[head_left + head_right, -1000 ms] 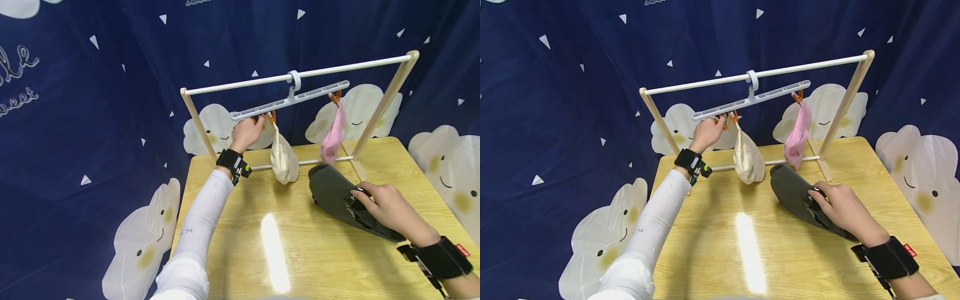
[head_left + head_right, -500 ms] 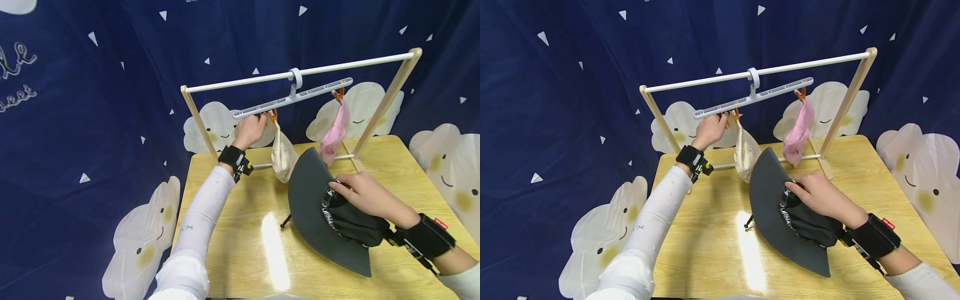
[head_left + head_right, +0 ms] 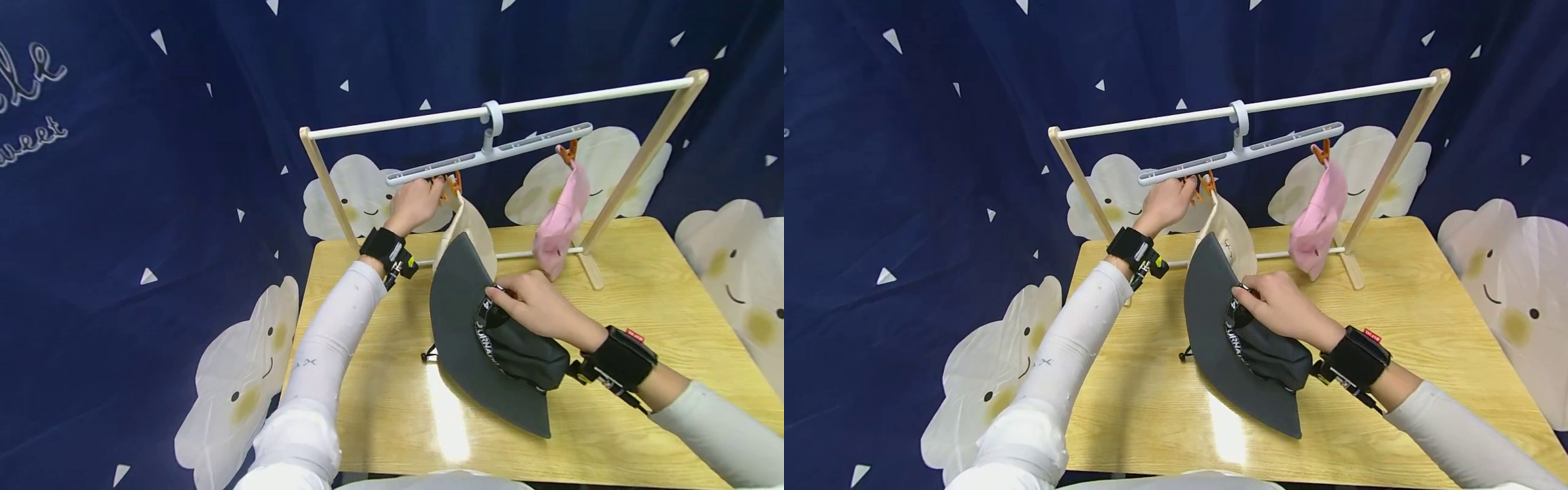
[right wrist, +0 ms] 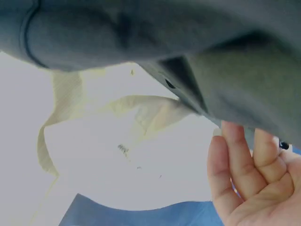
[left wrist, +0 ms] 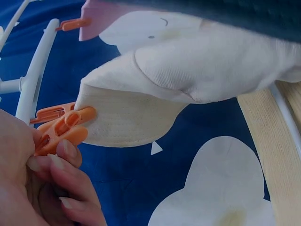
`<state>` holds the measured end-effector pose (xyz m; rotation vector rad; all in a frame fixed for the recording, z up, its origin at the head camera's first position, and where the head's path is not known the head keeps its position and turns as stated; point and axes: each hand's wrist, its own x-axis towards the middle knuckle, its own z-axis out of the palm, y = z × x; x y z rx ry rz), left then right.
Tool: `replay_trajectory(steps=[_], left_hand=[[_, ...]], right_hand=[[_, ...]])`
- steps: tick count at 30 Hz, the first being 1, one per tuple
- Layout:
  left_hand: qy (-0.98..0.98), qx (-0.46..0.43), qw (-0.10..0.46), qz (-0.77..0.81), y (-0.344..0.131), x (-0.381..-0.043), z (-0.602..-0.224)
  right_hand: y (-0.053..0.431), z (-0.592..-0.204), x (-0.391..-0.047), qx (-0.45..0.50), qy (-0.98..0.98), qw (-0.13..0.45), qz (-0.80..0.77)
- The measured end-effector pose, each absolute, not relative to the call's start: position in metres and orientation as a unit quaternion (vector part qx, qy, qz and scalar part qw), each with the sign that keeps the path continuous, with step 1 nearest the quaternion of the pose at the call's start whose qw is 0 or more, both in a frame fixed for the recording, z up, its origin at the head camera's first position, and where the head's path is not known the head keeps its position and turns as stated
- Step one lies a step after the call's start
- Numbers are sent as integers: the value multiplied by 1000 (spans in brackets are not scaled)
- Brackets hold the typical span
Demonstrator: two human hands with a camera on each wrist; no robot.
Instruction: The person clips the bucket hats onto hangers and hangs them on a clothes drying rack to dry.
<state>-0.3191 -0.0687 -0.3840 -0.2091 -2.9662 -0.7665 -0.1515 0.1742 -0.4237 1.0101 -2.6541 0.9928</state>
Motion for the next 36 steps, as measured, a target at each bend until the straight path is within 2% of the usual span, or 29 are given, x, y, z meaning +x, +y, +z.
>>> replay_trajectory(steps=[8, 15, 25, 31, 36], left_hand=[[-970, -50, 23, -236, -63, -321, -382], [-968, -74, 14, -240, -56, -322, -386], [-972, -53, 21, -227, -56, -320, -382], [-975, -60, 14, -214, -59, -318, -379], [-974, -67, 17, -217, -61, -316, -382]], right_hand=[[143, -419, -153, 334, -880, 23, 337], [125, -422, -157, 323, -883, 3, 340], [84, -419, -196, 294, -896, -34, 331], [60, -416, -217, 263, -899, -91, 337], [54, -424, -229, 196, -872, -162, 419]])
